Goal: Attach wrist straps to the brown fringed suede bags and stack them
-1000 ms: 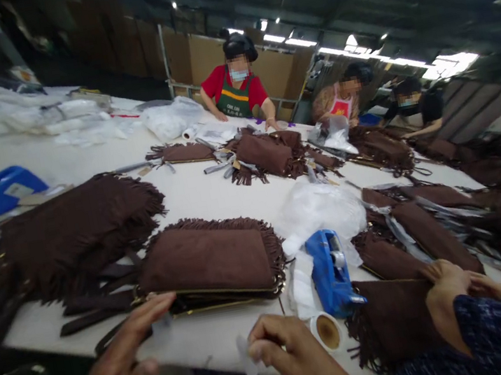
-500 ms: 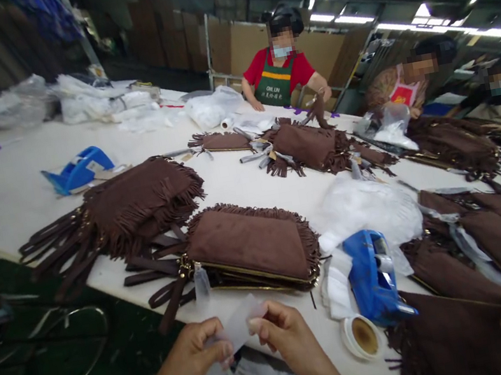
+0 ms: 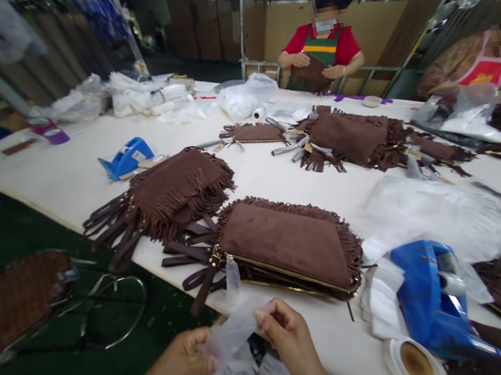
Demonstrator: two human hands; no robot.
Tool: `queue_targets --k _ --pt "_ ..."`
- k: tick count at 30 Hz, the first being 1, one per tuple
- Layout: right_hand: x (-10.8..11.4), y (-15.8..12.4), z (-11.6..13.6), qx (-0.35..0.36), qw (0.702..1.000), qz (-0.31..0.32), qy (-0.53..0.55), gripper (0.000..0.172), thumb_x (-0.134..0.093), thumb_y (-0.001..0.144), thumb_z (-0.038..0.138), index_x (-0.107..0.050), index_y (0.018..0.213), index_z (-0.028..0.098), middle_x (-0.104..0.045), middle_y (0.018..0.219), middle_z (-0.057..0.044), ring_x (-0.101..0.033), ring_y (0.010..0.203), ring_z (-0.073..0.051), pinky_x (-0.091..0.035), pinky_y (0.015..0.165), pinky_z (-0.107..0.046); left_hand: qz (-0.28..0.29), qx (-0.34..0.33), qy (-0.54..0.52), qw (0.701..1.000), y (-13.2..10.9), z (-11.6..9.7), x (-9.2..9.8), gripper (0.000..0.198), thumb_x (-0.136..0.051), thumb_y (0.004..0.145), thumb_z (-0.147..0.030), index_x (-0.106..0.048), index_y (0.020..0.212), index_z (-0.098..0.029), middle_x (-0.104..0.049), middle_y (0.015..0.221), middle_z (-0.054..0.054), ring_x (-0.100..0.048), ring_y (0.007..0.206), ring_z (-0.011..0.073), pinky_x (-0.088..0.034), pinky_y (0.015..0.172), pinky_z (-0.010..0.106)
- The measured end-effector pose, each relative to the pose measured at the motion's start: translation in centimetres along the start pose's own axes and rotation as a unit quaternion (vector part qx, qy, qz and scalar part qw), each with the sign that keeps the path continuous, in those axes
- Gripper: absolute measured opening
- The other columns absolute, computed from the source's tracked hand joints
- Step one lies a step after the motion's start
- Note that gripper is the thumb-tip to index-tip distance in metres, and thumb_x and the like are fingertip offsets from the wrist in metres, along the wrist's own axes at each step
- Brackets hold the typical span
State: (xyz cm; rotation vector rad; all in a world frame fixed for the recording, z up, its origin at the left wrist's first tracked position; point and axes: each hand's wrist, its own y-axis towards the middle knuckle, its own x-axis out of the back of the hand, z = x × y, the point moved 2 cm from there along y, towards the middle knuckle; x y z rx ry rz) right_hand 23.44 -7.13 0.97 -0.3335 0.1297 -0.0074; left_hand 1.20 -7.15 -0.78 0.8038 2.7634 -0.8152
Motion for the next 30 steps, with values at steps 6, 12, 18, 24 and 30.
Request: queue_targets --k 6,12,18,24,30 --pt "-1.1 0.9 0.0 -0.023 1.0 0.019 0.007 0.03 -0.067 0.078 0.046 -0.058 0.081 0.017 -0.046 0.061 0.004 -0.039 0.053 -0.009 -0.029 0.05 -0.022 -0.078 -0.004 0.063 0.995 -2.0 1.6 2.1 0.048 -0.074 0.064 -0.058 -0.057 0.066 -0.013 -0.054 0.06 -0.001 -0.049 0.049 0.0116 -0.042 0.045 0.023" --pt "-0.8 0.9 0.2 0.0 0.999 -0.026 -0.027 0.036 -0.064 0.08 0.047 -0.049 0.064 0.019 -0.039 0.056 0.005 -0.034 0.053 -0.009 -0.027 0.051 -0.022 -0.049 -0.002 0.074 0.996 -2.3 -0.5 0.8 0.045 -0.064 0.075 -0.058 -0.054 0.065 -0.014 -0.054 0.058 -0.002 -0.051 0.048 0.0119 -0.039 0.046 0.022" --pt "-0.9 1.1 -1.1 0.007 0.998 -0.061 -0.035 0.04 -0.065 0.078 0.05 -0.044 0.061 0.02 -0.037 0.054 0.007 -0.031 0.053 -0.01 -0.025 0.05 -0.022 -0.017 0.033 -0.019 0.999 -2.3 2.3 2.6 0.041 -0.075 0.068 -0.05 -0.056 0.069 -0.014 -0.057 0.062 0.0 -0.05 0.05 0.0109 -0.043 0.045 0.022" --pt "-0.8 1.3 -1.7 0.008 0.996 -0.044 -0.081 0.035 -0.064 0.078 0.05 -0.051 0.065 0.019 -0.04 0.056 0.006 -0.034 0.054 -0.01 -0.027 0.051 -0.022 -0.069 0.052 -0.033 0.996 -4.0 6.6 5.9 0.046 -0.082 0.058 -0.05 -0.053 0.065 -0.015 -0.058 0.056 0.0 -0.051 0.045 0.0106 -0.037 0.043 0.02" --pt "-1.8 1.1 -2.7 -0.017 0.995 -0.014 -0.096 0.036 -0.061 0.08 0.05 -0.049 0.066 0.019 -0.036 0.055 0.007 -0.03 0.052 -0.009 -0.023 0.049 -0.022 -0.116 0.053 0.032 0.991 -6.2 7.4 5.8 0.047 -0.062 0.076 -0.061 -0.05 0.067 -0.016 -0.061 0.057 0.001 -0.055 0.043 0.0124 -0.028 0.043 0.02"
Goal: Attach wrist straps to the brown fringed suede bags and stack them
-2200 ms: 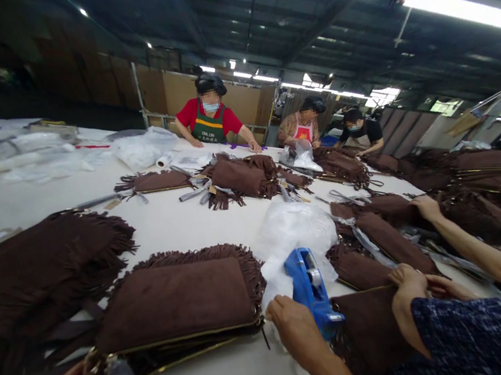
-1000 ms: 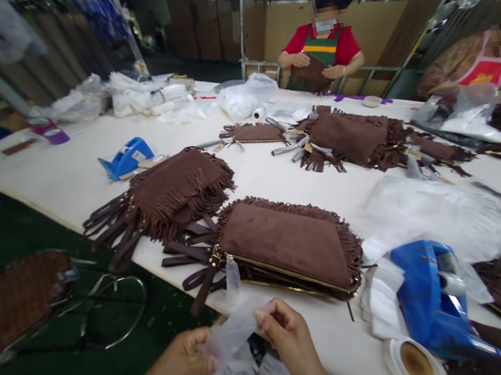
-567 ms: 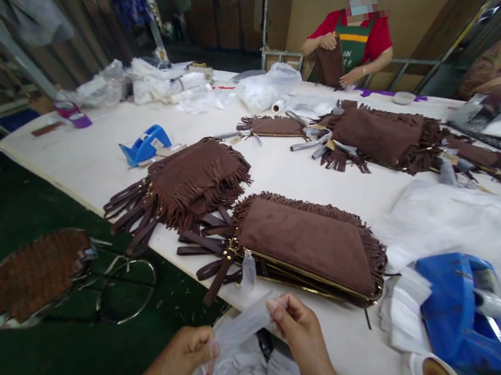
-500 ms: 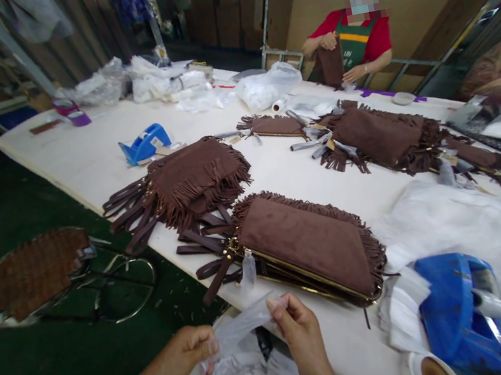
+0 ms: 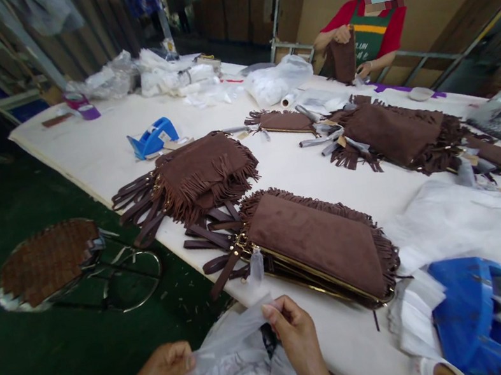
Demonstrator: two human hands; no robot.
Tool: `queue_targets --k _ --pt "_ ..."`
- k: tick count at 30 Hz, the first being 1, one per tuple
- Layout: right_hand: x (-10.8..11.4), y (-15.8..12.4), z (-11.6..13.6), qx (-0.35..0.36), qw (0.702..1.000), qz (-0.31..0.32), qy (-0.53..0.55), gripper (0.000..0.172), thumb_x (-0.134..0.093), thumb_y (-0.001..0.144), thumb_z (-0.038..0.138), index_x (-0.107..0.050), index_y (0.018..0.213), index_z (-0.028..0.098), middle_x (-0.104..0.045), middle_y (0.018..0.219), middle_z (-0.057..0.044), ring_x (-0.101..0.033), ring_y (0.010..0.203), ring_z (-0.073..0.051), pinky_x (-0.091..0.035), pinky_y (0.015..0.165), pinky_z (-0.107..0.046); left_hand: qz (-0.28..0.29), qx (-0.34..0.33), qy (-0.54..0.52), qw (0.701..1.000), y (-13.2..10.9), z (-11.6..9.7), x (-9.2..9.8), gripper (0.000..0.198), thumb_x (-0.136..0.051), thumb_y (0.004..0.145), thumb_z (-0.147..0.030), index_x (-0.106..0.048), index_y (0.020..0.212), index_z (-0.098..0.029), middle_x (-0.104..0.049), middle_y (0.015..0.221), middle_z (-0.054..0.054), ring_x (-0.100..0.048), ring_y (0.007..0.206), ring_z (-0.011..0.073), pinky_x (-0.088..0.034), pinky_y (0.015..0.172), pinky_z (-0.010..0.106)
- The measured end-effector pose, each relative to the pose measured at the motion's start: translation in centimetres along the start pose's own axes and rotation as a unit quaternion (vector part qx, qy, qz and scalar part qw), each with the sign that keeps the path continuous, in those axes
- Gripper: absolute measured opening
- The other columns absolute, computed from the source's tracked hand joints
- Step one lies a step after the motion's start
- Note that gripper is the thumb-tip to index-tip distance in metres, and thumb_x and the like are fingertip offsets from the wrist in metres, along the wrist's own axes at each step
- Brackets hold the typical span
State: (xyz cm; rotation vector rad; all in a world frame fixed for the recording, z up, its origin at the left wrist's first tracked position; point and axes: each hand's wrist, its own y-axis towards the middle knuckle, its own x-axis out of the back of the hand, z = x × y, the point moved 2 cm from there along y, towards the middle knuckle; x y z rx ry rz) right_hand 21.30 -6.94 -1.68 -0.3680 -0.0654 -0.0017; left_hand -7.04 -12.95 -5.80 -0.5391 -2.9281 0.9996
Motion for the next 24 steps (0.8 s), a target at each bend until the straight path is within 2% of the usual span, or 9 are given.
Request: queue_targets --k 4,8,10,13,17,19,24 --pt "-2.0 -0.8 0.3 0.018 0.999 0.019 -0.044 0.035 -0.062 0.08 0.048 -0.049 0.065 0.019 -0.039 0.057 0.006 -0.034 0.055 -0.01 -0.026 0.051 -0.022 0.01 -0.023 0.117 0.993 -1.4 -0.1 0.8 0.05 -0.046 0.085 -0.062 -0.055 0.068 -0.016 -0.061 0.061 0.001 -0.057 0.053 0.0146 -0.038 0.053 0.023" --pt "-3.9 -1.5 1.5 0.042 0.99 0.027 -0.129 0.031 -0.062 0.081 0.043 -0.052 0.065 0.018 -0.047 0.059 0.004 -0.041 0.058 -0.012 -0.031 0.056 -0.022 0.0 -0.041 0.198 0.979 -1.2 0.0 2.5 0.05 -0.045 0.088 -0.058 -0.059 0.067 -0.015 -0.061 0.066 0.001 -0.055 0.065 0.0149 -0.038 0.061 0.024" --pt "-4.5 -1.5 2.1 0.058 0.986 0.026 -0.157 0.029 -0.061 0.081 0.042 -0.053 0.065 0.019 -0.047 0.058 0.005 -0.042 0.058 -0.012 -0.031 0.056 -0.022 0.006 -0.04 0.155 0.987 -0.4 0.2 3.0 0.045 -0.054 0.084 -0.058 -0.063 0.075 -0.014 -0.062 0.072 0.001 -0.054 0.068 0.0149 -0.038 0.062 0.024" --pt "-5.0 -1.2 2.8 0.085 0.978 0.03 -0.186 0.028 -0.061 0.083 0.041 -0.053 0.067 0.019 -0.049 0.059 0.005 -0.044 0.057 -0.011 -0.031 0.056 -0.022 0.046 -0.029 0.01 0.998 1.0 1.1 3.0 0.048 -0.072 0.069 -0.057 -0.063 0.088 -0.014 -0.066 0.079 0.005 -0.058 0.071 0.0172 -0.043 0.065 0.026" --pt "-5.4 -0.5 3.4 0.119 0.968 0.036 -0.217 0.028 -0.06 0.084 0.041 -0.053 0.068 0.019 -0.047 0.059 0.006 -0.044 0.056 -0.011 -0.03 0.055 -0.021 0.024 -0.009 -0.037 0.999 1.9 2.2 3.2 0.05 -0.081 0.058 -0.055 -0.057 0.074 -0.014 -0.064 0.067 0.004 -0.058 0.059 0.0158 -0.042 0.057 0.025" --pt "-5.7 -0.2 3.5 0.13 0.965 0.035 -0.226 0.027 -0.058 0.085 0.041 -0.054 0.069 0.019 -0.048 0.059 0.006 -0.044 0.056 -0.011 -0.031 0.055 -0.021 0.001 -0.008 -0.033 0.999 1.5 2.1 3.4 0.049 -0.08 0.06 -0.055 -0.055 0.07 -0.015 -0.063 0.063 0.003 -0.055 0.055 0.0142 -0.039 0.054 0.024" --pt "-6.6 0.3 3.2 0.142 0.955 0.025 -0.259 0.028 -0.06 0.084 0.04 -0.053 0.066 0.02 -0.048 0.057 0.006 -0.045 0.055 -0.011 -0.031 0.055 -0.021 0.006 -0.045 0.03 0.998 -0.4 0.8 4.1 0.044 -0.056 0.083 -0.056 -0.059 0.071 -0.014 -0.066 0.066 0.004 -0.055 0.061 0.014 -0.036 0.061 0.025"
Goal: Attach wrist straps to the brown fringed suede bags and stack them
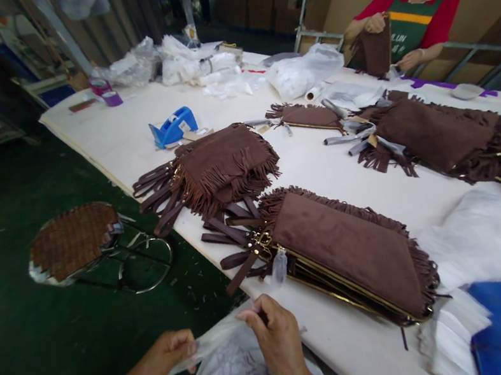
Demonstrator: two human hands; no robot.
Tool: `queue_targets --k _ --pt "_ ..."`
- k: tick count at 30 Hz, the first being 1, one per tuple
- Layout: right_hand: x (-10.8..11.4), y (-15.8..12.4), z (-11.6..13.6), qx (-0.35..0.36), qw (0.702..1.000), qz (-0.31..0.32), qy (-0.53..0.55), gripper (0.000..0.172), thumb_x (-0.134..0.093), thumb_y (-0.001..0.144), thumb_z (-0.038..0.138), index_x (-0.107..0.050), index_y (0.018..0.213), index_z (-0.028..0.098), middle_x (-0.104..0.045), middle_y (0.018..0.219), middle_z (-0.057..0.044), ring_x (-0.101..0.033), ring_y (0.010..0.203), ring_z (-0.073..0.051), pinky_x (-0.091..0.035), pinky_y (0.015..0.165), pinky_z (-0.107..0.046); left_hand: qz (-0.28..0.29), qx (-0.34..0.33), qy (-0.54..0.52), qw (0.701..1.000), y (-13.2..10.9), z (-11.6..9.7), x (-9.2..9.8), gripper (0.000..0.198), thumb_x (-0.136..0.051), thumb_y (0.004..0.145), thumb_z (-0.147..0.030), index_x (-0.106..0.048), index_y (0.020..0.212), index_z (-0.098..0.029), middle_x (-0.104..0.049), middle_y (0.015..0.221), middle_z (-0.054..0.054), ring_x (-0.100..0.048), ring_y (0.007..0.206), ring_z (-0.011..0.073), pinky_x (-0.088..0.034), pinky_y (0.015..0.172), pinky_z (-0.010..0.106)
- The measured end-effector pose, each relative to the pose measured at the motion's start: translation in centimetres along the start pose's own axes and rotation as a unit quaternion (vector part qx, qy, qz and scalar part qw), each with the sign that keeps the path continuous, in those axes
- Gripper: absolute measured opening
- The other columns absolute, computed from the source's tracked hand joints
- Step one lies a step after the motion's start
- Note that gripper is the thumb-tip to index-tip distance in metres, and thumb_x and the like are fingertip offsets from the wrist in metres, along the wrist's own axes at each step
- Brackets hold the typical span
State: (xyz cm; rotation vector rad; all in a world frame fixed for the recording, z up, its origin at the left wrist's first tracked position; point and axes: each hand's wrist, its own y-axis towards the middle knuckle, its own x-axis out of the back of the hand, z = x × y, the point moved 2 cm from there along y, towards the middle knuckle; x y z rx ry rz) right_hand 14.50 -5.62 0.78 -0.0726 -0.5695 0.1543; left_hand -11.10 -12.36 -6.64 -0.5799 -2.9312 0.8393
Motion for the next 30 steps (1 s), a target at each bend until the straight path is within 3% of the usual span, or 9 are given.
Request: queue_targets --k 4,8,11,14,17,20,24,27,30 --pt "-1.1 0.0 0.3 0.038 0.999 0.009 -0.03 0.027 -0.06 0.084 0.041 -0.056 0.068 0.02 -0.052 0.058 0.005 -0.046 0.053 -0.012 -0.031 0.053 -0.022 0.015 -0.007 0.036 0.999 -0.1 -1.2 0.2 0.043 -0.054 0.086 -0.054 -0.065 0.081 -0.013 -0.067 0.079 0.005 -0.056 0.073 0.0163 -0.038 0.066 0.026" --pt "-2.0 0.2 0.9 0.07 0.997 0.022 -0.039 0.028 -0.06 0.085 0.042 -0.057 0.07 0.02 -0.057 0.062 0.003 -0.049 0.055 -0.012 -0.031 0.054 -0.022 0.044 -0.044 -0.11 0.992 1.9 -3.5 -1.3 0.045 -0.072 0.075 -0.045 -0.062 0.109 -0.016 -0.067 0.106 0.009 -0.059 0.095 0.0234 -0.042 0.081 0.032" --pt "-2.5 0.5 1.1 0.072 0.996 0.025 -0.04 0.031 -0.062 0.083 0.046 -0.056 0.068 0.02 -0.057 0.061 0.002 -0.048 0.054 -0.013 -0.03 0.054 -0.023 0.004 -0.05 -0.175 0.983 3.6 -4.5 -2.6 0.039 -0.078 0.069 -0.041 -0.064 0.095 -0.015 -0.068 0.09 0.006 -0.061 0.078 0.0184 -0.043 0.07 0.028" --pt "-2.5 1.1 0.6 0.04 0.998 0.033 -0.042 0.036 -0.062 0.081 0.051 -0.053 0.064 0.021 -0.053 0.055 0.003 -0.045 0.049 -0.012 -0.027 0.051 -0.024 -0.068 -0.042 -0.148 0.986 4.3 -4.7 -2.9 0.033 -0.077 0.069 -0.042 -0.062 0.075 -0.013 -0.061 0.066 0.0 -0.051 0.058 0.0116 -0.034 0.056 0.022" --pt "-2.0 2.0 -0.4 -0.007 0.999 0.03 -0.02 0.037 -0.054 0.087 0.052 -0.052 0.066 0.022 -0.053 0.053 0.003 -0.049 0.049 -0.013 -0.03 0.05 -0.024 -0.113 -0.043 -0.099 0.988 4.1 -4.6 -2.2 0.033 -0.075 0.07 -0.044 -0.063 0.067 -0.013 -0.057 0.06 -0.002 -0.047 0.056 0.0116 -0.032 0.055 0.023" --pt "-1.6 3.2 -1.5 -0.062 0.998 -0.008 0.028 0.033 -0.045 0.091 0.052 -0.057 0.09 0.021 -0.062 0.061 0.002 -0.055 0.048 -0.014 -0.037 0.049 -0.024 -0.135 -0.058 -0.053 0.988 3.5 -4.4 -1.3 0.03 -0.07 0.075 -0.043 -0.067 0.07 -0.013 -0.06 0.062 -0.001 -0.05 0.062 0.0137 -0.036 0.06 0.024" --pt "-2.6 4.7 -1.8 -0.103 0.99 -0.045 0.084 0.05 -0.052 0.085 0.055 -0.049 0.117 0.017 -0.064 0.06 0.002 -0.055 0.04 -0.015 -0.039 0.044 -0.025 -0.139 -0.074 0.004 0.988 3.1 -4.1 -0.7 0.029 -0.062 0.082 -0.043 -0.072 0.079 -0.015 -0.067 0.075 0.002 -0.057 0.075 0.019 -0.041 0.07 0.026" --pt "-4.0 5.4 -1.7 -0.13 0.983 -0.056 0.118 0.051 -0.057 0.08 0.056 -0.052 0.111 0.017 -0.061 0.053 0.004 -0.053 0.037 -0.015 -0.036 0.039 -0.024 -0.137 -0.073 0.029 0.988 2.9 -4.1 -0.5 0.03 -0.06 0.084 -0.043 -0.073 0.083 -0.016 -0.069 0.08 0.003 -0.06 0.079 0.0214 -0.042 0.073 0.027" --pt "-5.0 5.9 -1.7 -0.165 0.973 -0.039 0.159 0.04 -0.059 0.077 0.057 -0.056 0.091 0.02 -0.058 0.049 0.005 -0.049 0.035 -0.014 -0.034 0.036 -0.023 -0.134 -0.058 0.029 0.989 2.7 -4.2 -0.1 0.031 -0.06 0.083 -0.044 -0.073 0.083 -0.016 -0.07 0.08 0.003 -0.059 0.079 0.0215 -0.042 0.073 0.027"
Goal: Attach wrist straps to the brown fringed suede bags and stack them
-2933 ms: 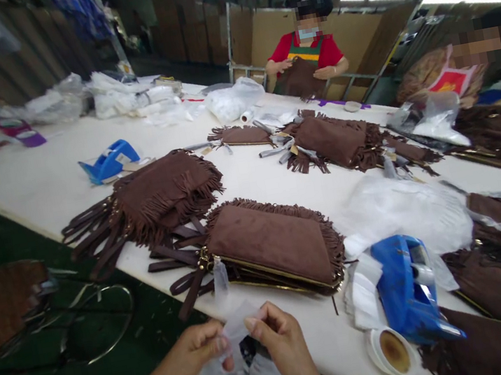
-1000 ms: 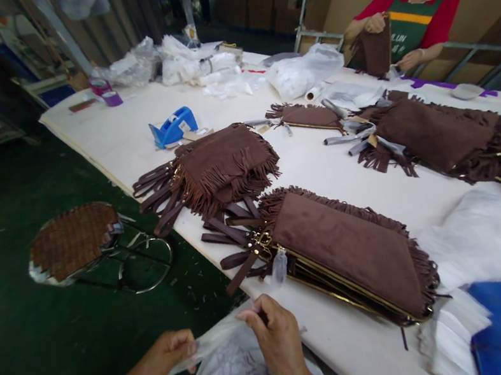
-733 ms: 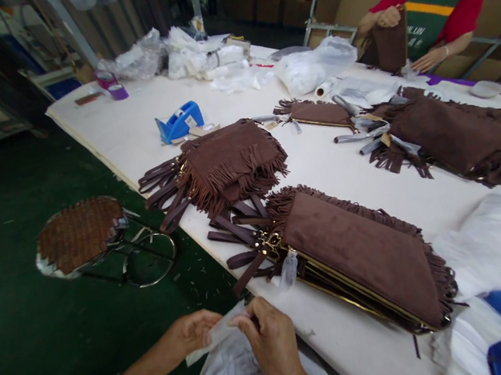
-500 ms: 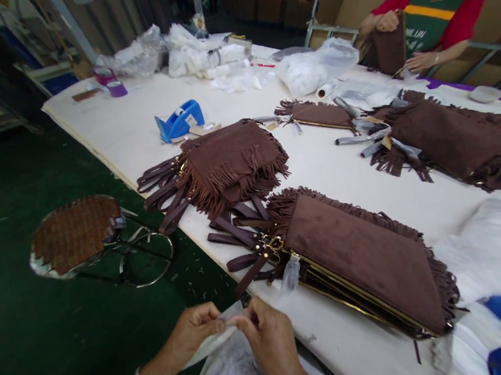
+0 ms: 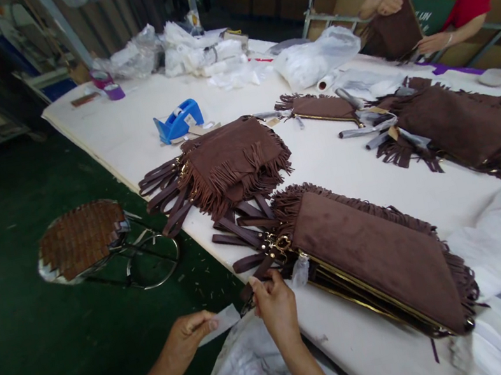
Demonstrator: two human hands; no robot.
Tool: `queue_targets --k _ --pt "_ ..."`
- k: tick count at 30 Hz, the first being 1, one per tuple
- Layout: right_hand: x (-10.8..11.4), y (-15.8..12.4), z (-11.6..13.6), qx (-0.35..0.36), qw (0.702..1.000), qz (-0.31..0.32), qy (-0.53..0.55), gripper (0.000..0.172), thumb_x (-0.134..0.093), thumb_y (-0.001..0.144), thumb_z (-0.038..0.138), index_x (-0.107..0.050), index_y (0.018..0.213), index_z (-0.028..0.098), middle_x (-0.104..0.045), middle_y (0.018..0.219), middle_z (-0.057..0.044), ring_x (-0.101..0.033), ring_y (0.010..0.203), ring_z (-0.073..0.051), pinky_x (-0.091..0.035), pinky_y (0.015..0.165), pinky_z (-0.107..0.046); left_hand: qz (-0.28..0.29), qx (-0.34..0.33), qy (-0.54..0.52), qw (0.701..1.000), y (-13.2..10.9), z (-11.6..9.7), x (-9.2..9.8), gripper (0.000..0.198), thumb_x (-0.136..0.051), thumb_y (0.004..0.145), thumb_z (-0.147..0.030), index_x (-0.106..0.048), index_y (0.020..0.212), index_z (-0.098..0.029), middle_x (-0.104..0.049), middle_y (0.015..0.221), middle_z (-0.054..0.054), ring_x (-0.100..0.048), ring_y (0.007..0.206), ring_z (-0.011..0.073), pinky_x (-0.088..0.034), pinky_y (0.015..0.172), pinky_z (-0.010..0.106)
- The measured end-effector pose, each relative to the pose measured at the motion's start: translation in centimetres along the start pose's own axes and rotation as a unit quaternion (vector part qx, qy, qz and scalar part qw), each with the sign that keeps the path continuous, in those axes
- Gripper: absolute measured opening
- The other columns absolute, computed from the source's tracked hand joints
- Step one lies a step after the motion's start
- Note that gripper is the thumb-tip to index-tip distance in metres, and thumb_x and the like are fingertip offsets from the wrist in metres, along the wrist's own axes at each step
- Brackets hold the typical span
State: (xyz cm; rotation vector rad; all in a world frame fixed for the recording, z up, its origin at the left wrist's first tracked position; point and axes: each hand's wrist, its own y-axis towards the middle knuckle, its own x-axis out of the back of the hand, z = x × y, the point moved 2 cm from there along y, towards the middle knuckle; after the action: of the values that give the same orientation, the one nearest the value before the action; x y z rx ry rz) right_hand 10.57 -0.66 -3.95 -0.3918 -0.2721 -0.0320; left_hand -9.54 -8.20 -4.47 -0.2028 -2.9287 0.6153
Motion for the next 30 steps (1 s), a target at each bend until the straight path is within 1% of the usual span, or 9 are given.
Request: queue_targets --k 3,5,7,9,11,14,20,25,30 --pt "-0.2 0.1 0.1 -0.023 0.998 0.03 0.057 0.036 -0.062 0.075 0.056 -0.054 0.073 0.021 -0.054 0.049 0.005 -0.043 0.035 -0.01 -0.031 0.036 -0.022 -0.011 0.019 0.001 1.0 -0.1 0.4 0.7 0.032 -0.06 0.082 -0.045 -0.073 0.08 -0.015 -0.068 0.075 0.002 -0.057 0.075 0.0201 -0.04 0.07 0.027" --pt "0.0 -0.1 0.4 -0.018 0.992 0.046 0.114 0.035 -0.065 0.075 0.052 -0.053 0.067 0.02 -0.048 0.048 0.007 -0.038 0.038 -0.008 -0.029 0.038 -0.02 -0.018 0.029 -0.001 0.999 -0.1 0.8 1.0 0.033 -0.061 0.082 -0.046 -0.072 0.079 -0.015 -0.066 0.072 0.002 -0.055 0.073 0.0192 -0.039 0.068 0.027" --pt "0.3 -0.7 0.9 -0.011 0.983 0.066 0.172 0.034 -0.068 0.075 0.048 -0.053 0.065 0.019 -0.044 0.05 0.008 -0.037 0.043 -0.007 -0.029 0.042 -0.019 -0.018 0.036 -0.003 0.999 -0.1 1.3 1.1 0.034 -0.061 0.081 -0.047 -0.072 0.079 -0.014 -0.065 0.071 0.002 -0.055 0.072 0.019 -0.039 0.067 0.027" --pt "0.5 -1.3 1.2 -0.026 0.972 0.091 0.217 0.032 -0.07 0.074 0.046 -0.055 0.067 0.018 -0.047 0.055 0.006 -0.04 0.048 -0.007 -0.033 0.045 -0.019 -0.016 0.039 -0.008 0.999 -0.1 1.7 1.1 0.035 -0.062 0.08 -0.047 -0.072 0.079 -0.014 -0.065 0.071 0.002 -0.054 0.071 0.019 -0.039 0.067 0.027" --pt "0.5 -1.8 1.5 -0.055 0.959 0.112 0.254 0.031 -0.073 0.072 0.045 -0.059 0.072 0.018 -0.052 0.061 0.005 -0.046 0.053 -0.008 -0.036 0.047 -0.019 -0.013 0.042 -0.023 0.999 -0.1 1.7 0.8 0.035 -0.063 0.079 -0.048 -0.072 0.078 -0.014 -0.065 0.07 0.002 -0.054 0.07 0.0188 -0.038 0.066 0.027" --pt "0.2 -2.1 1.6 -0.078 0.947 0.111 0.291 0.03 -0.077 0.069 0.043 -0.061 0.076 0.018 -0.054 0.066 0.004 -0.05 0.057 -0.008 -0.041 0.05 -0.019 -0.003 0.044 -0.045 0.998 0.0 1.4 0.3 0.034 -0.063 0.079 -0.048 -0.072 0.078 -0.014 -0.065 0.07 0.002 -0.055 0.07 0.0189 -0.039 0.067 0.027" --pt "-0.2 -1.9 1.5 -0.066 0.952 0.094 0.282 0.031 -0.076 0.07 0.043 -0.062 0.077 0.017 -0.056 0.067 0.002 -0.052 0.058 -0.009 -0.044 0.052 -0.019 0.004 0.019 -0.02 1.0 0.0 1.3 0.2 0.031 -0.062 0.081 -0.045 -0.073 0.079 -0.016 -0.065 0.07 0.001 -0.054 0.07 0.0176 -0.038 0.067 0.026" --pt "-0.2 -1.8 1.3 -0.053 0.962 0.089 0.253 0.032 -0.073 0.072 0.047 -0.062 0.079 0.018 -0.056 0.066 0.002 -0.053 0.059 -0.011 -0.045 0.054 -0.021 -0.003 0.03 -0.011 0.999 -0.1 1.4 0.1 0.033 -0.062 0.08 -0.047 -0.072 0.078 -0.015 -0.064 0.071 0.001 -0.053 0.071 0.0183 -0.038 0.068 0.026" --pt "-0.1 -1.7 1.4 -0.032 0.967 0.099 0.233 0.029 -0.072 0.072 0.046 -0.063 0.08 0.019 -0.056 0.064 0.003 -0.051 0.057 -0.011 -0.041 0.052 -0.021 -0.009 0.034 -0.019 0.999 -0.1 1.2 -0.5 0.035 -0.063 0.08 -0.048 -0.07 0.076 -0.014 -0.062 0.068 0.001 -0.052 0.068 0.0171 -0.037 0.065 0.026"
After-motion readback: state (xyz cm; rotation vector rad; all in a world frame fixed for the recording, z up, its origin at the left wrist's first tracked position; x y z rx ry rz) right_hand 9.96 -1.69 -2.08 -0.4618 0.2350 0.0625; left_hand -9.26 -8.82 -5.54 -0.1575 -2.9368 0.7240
